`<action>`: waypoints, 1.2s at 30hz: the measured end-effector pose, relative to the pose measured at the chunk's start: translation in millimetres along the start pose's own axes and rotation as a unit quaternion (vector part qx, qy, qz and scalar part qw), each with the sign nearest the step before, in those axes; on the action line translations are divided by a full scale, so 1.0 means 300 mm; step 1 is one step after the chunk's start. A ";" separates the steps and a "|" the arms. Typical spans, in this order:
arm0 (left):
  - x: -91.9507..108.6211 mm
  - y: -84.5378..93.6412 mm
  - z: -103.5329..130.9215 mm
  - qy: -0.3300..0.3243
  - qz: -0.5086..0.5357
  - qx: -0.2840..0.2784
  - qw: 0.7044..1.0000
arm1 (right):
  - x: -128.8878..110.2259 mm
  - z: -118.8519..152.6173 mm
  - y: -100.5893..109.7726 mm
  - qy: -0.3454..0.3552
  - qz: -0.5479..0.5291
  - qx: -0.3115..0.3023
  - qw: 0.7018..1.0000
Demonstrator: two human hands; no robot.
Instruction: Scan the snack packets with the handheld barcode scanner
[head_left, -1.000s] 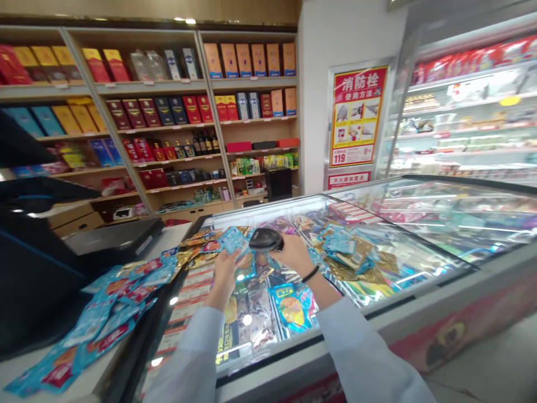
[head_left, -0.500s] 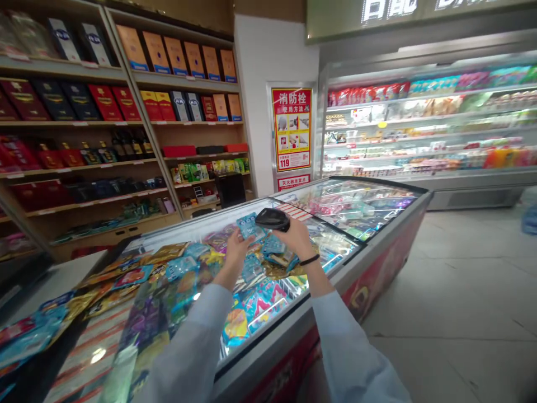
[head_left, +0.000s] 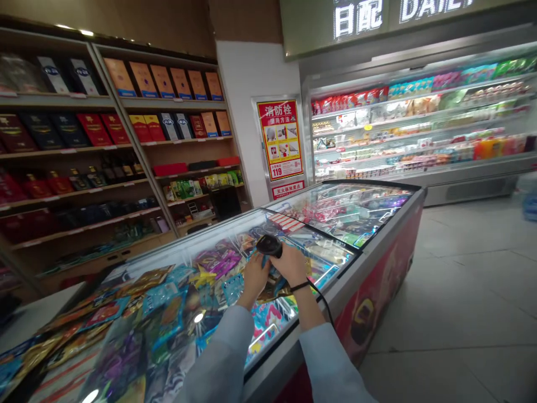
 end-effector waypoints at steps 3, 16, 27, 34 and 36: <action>0.006 0.026 0.006 -0.001 0.093 0.015 0.996 | 0.004 0.005 0.013 0.003 -0.006 0.007 1.000; -0.474 0.548 0.346 0.117 0.107 0.101 0.982 | -0.234 0.066 0.111 0.086 -0.011 0.069 0.994; -0.865 0.838 0.680 0.326 -0.081 0.127 0.933 | -0.700 0.170 -0.248 0.324 -0.032 -0.079 0.942; -0.934 0.848 0.487 0.350 -0.233 0.067 0.905 | -0.676 0.198 -0.347 0.314 0.081 -0.078 0.943; -0.965 0.845 0.414 0.334 -0.252 0.062 0.906 | -0.654 0.180 -0.342 0.296 0.071 -0.080 0.949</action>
Point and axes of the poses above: each hand's wrist, its own z-axis away from the middle knuckle, its own y-axis out of the back of the hand, x = y × z, the point moved 3 cm from there along -z, towards the middle knuckle, and after that the axes turned 10 degrees about -x, right-handed, at the moved point
